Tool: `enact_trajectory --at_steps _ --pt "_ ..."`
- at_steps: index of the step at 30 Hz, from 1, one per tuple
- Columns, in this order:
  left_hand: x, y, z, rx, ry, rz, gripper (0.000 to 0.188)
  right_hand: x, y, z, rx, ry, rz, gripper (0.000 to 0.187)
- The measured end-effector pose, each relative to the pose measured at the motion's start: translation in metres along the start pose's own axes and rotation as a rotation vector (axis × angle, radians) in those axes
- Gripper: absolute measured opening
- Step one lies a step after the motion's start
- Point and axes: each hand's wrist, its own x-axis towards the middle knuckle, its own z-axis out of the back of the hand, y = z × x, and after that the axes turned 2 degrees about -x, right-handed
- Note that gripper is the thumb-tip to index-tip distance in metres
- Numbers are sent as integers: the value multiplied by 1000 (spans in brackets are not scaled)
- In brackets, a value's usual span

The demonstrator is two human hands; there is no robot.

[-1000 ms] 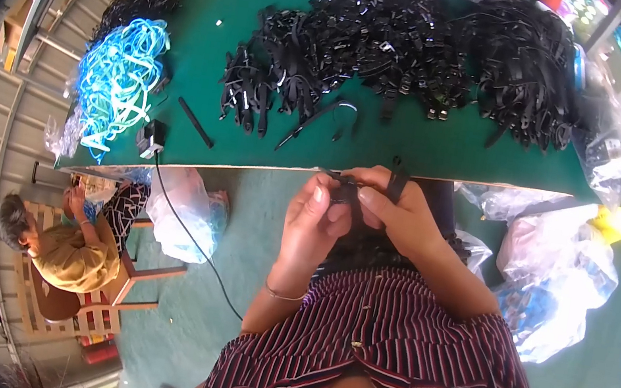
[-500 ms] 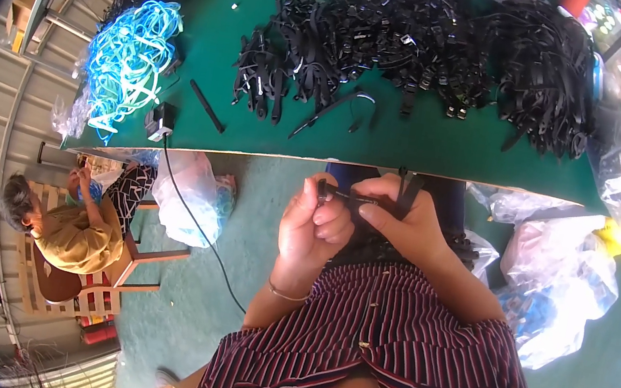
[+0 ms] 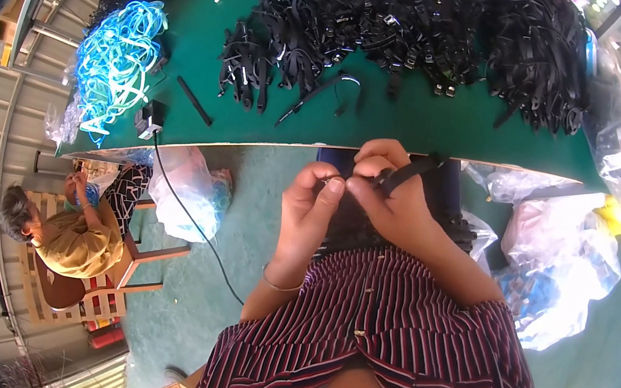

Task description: The person sorts and assembles small black plastic clips and blue plastic loops by hand at a workbench.

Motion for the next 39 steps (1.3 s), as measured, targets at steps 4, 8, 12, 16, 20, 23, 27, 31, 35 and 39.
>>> enact_trajectory --at_steps 4,8,12,16,20,23,27,31,35,39 --pt "0 -2 11 -61 71 165 9 -9 -10 4 374 0 -134 6" --pt "3 -6 14 113 168 57 7 -10 -10 7 828 74 -370 5" --pt "4 -14 16 67 188 79 13 -9 -13 6 995 149 -460 6" --pt "2 -22 13 -358 186 298 12 -7 -8 5 502 230 -351 25" --pt "-1 -19 10 -548 232 322 11 -8 -9 6 336 187 -148 21" --pt "0 -15 9 -724 271 405 16 -14 -7 3 465 130 -190 20" --pt "-2 -10 9 -767 317 357 17 -15 1 4 757 134 -434 20" --pt "-2 -17 10 -603 265 373 11 -13 -7 7 584 180 -293 19" --pt "-2 -17 8 -580 185 382 10 -5 3 8 476 203 -285 20" --pt "-5 -8 11 -493 96 331 14 -5 2 10 29 101 -30 17"
